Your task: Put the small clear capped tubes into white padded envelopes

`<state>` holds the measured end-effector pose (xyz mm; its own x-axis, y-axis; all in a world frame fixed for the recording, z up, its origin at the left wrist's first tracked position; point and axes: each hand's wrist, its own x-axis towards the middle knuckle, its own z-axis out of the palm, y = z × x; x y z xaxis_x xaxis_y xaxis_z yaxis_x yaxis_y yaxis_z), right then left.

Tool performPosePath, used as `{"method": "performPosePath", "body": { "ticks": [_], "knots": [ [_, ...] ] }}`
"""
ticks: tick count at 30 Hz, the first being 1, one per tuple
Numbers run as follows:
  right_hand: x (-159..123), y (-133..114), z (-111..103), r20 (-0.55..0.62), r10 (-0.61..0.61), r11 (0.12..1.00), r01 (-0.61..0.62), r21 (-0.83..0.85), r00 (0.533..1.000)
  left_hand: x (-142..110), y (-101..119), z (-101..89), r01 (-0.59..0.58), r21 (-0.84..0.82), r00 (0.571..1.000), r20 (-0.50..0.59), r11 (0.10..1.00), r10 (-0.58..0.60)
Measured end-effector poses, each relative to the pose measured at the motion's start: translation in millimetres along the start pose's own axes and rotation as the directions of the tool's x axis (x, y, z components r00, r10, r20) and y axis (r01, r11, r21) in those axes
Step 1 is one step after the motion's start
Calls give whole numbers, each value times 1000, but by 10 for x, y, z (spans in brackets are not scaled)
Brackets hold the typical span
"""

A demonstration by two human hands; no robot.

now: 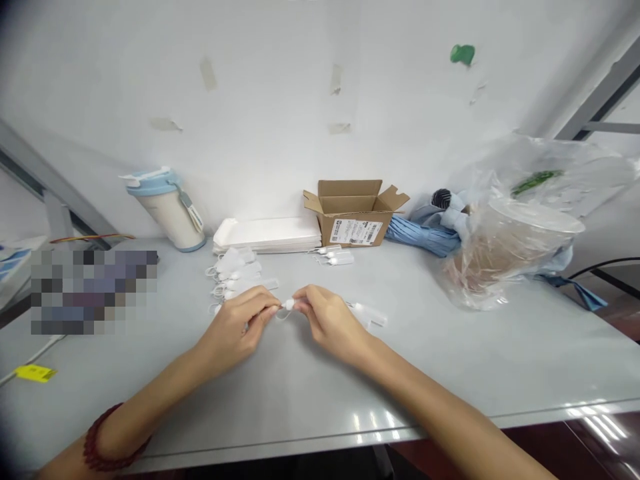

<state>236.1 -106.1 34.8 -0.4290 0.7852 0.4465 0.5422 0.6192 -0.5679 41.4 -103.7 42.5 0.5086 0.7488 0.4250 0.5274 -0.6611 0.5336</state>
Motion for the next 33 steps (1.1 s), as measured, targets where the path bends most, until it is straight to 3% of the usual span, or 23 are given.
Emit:
{"method": "performPosePath", "body": {
  "ticks": [6,15,19,21,23,25,26,27,28,33],
  "knots": [
    [11,-20,-6,-6,24,1000,-24,6,1000,16,22,-13,35,-31,999,4,999,-35],
    [59,-68,-54,15,77,997,-78,19,997,71,30,-134,178,-185,983,-6,966,-183],
    [84,2,-120,64,133,991,-132,-33,989,106,-59,-200,285,-243,955,-14,927,-297],
    [100,69,-198,92,163,984,-155,-86,982,130,-187,-305,349,-275,911,-123,896,-393],
    [111,142,-292,80,196,973,-184,-138,977,151,-387,-450,408,-276,816,-316,870,-483],
    [115,210,-381,75,227,960,-210,-187,971,161,-633,-594,466,-275,693,-478,841,-540],
    [114,240,-419,91,249,951,-226,-213,964,162,-759,-651,488,-287,640,-524,824,-562],
    [110,266,-450,117,276,940,-243,-238,954,162,-877,-692,501,-291,614,-543,815,-572],
    [105,287,-474,150,307,929,-262,-261,940,161,-981,-716,510,-283,608,-549,813,-573],
    [69,342,-541,253,393,906,-324,-274,884,162,-1221,-647,487,-230,718,-444,842,-536]
  ]
}}
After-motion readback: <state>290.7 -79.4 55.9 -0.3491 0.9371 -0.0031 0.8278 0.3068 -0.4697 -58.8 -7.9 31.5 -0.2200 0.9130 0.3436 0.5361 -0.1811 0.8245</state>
